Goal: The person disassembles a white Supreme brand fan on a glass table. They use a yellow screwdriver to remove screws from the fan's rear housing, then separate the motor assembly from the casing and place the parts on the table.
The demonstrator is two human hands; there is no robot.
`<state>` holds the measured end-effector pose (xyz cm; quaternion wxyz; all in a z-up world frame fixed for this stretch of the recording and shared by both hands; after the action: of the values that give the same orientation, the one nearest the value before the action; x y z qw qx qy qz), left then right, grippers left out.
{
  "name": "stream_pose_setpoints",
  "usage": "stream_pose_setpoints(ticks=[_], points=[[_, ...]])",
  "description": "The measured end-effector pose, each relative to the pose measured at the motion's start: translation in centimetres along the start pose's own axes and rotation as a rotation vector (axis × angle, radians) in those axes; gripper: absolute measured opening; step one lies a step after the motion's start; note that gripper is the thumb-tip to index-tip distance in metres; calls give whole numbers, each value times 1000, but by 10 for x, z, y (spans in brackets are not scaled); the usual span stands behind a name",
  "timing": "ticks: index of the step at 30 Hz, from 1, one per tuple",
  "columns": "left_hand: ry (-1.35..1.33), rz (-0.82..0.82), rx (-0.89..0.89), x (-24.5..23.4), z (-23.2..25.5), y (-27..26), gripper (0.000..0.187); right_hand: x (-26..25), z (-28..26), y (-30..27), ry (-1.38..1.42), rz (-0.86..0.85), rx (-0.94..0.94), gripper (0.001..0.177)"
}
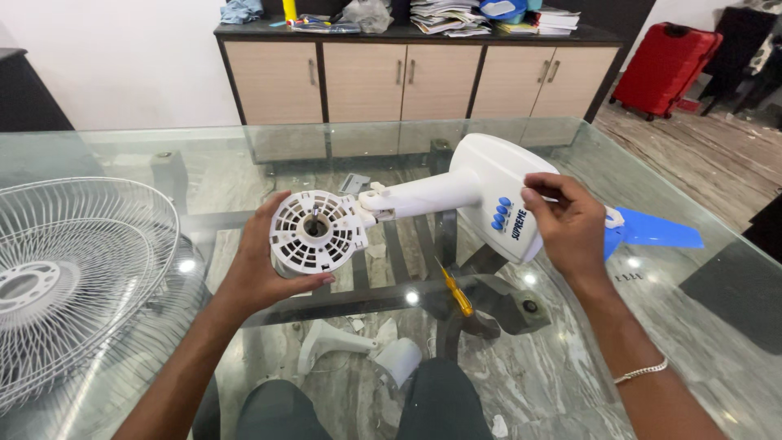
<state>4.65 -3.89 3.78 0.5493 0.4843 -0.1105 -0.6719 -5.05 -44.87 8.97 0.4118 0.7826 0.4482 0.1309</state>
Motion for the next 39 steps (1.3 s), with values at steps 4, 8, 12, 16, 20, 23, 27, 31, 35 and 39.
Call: stream_pose_setpoints(ticks=[4,8,12,16,20,23,27,31,35,39], points=[[21,4,-2,-2,0,1,127,67,-47,6,-25,-163,-103,21],[19,-1,-27,-2,1,0,127,124,-98,-1,-139,-358,-328,21],[-15,3,-19,-5,5,0,126,162,-113,-7,-195,-570,-309,28],[-10,-2,9,-4,6,2,131,184,-100,-11,-284,-718,-216,46],[-3,-11,27,-3,5,1,142,196,-82,-23,-316,-762,-236,81],[-98,-24,37,-1,5,-1,142,208,-75,-27,-314,-747,-369,105],[-152,-31,33,2,4,-4,132,225,-59,-32,-341,-760,-409,117],[-83,-14,85,3,5,-4,130,224,-51,-36,-342,-713,-430,111],[-82,-27,86,4,2,-1,130,224,-47,-38,-297,-669,-453,104],[24,-18,39,2,-6,1,130,229,-42,-36,-296,-624,-493,103]])
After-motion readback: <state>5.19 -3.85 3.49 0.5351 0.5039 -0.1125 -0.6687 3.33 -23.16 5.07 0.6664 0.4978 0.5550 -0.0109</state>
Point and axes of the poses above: each hand's wrist, its own y-axis towards the middle knuckle, its own x-axis out of the palm, z = x × y, the point moved 8 cm from there along y, towards the middle knuckle, and after that the axes turned 6 degrees about -x, right-handed, at the moved point
